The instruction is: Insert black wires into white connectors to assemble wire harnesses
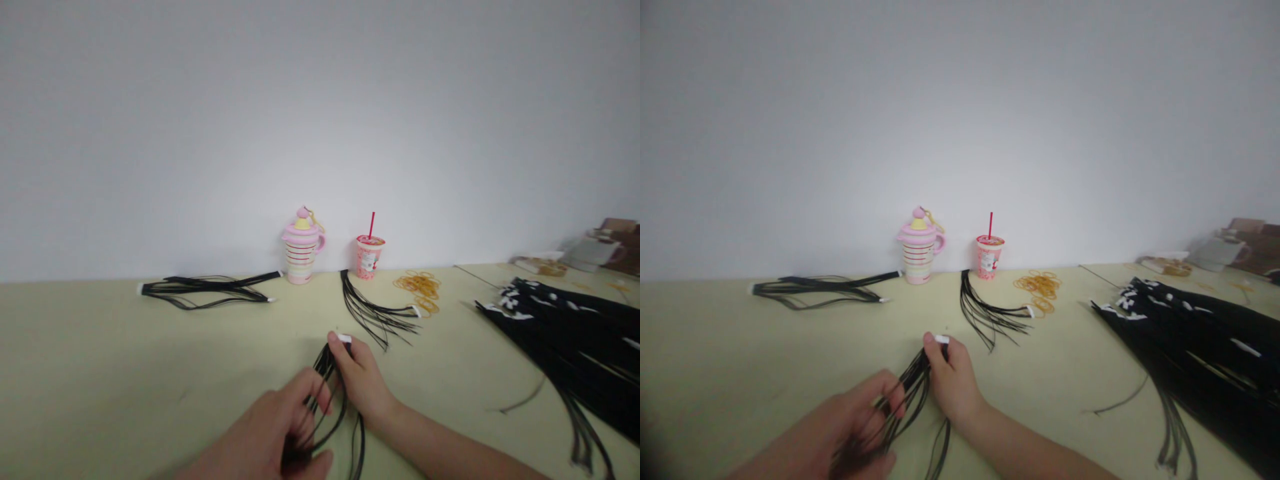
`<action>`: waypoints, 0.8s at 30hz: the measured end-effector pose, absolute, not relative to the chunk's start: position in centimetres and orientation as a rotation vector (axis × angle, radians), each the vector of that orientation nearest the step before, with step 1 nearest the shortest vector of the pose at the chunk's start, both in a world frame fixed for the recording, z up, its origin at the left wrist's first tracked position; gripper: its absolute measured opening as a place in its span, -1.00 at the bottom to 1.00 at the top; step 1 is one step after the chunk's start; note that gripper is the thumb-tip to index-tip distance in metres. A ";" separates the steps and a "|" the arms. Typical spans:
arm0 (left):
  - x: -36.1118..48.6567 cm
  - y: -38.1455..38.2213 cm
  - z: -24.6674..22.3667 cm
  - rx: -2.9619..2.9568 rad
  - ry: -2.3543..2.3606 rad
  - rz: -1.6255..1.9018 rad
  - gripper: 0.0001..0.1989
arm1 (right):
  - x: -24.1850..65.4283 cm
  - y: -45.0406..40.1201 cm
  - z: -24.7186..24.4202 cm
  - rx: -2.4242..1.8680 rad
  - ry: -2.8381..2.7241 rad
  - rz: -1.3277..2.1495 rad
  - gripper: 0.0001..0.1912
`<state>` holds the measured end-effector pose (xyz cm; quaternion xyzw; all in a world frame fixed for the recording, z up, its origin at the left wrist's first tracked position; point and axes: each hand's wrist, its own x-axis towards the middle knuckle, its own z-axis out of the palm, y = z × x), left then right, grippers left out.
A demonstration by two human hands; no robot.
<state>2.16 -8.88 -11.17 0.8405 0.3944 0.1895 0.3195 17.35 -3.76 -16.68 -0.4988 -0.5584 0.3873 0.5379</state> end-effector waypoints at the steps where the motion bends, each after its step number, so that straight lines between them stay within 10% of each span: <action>1: 1.8 -8.3 -10.8 2.219 1.072 0.635 -0.86 | 17.4 -3.7 -16.8 -1.194 -1.334 0.922 -0.57; 9: -2.7 -4.2 -10.5 2.957 0.922 1.731 -0.71 | 17.4 -3.3 -18.0 -1.203 -1.401 0.905 -0.55; 15: -1.8 -5.6 -11.7 3.513 0.306 0.610 -0.73 | 17.3 -3.2 -17.5 -1.288 -1.424 0.788 -0.53; 19: -0.6 -4.2 -12.1 3.085 1.393 0.434 -0.61 | 17.1 -3.3 -17.8 -1.280 -1.487 0.835 -0.50; 24: -0.1 -3.0 -13.0 2.606 1.284 0.596 -0.72 | 17.1 -3.5 -18.2 -1.193 -1.463 0.981 -0.51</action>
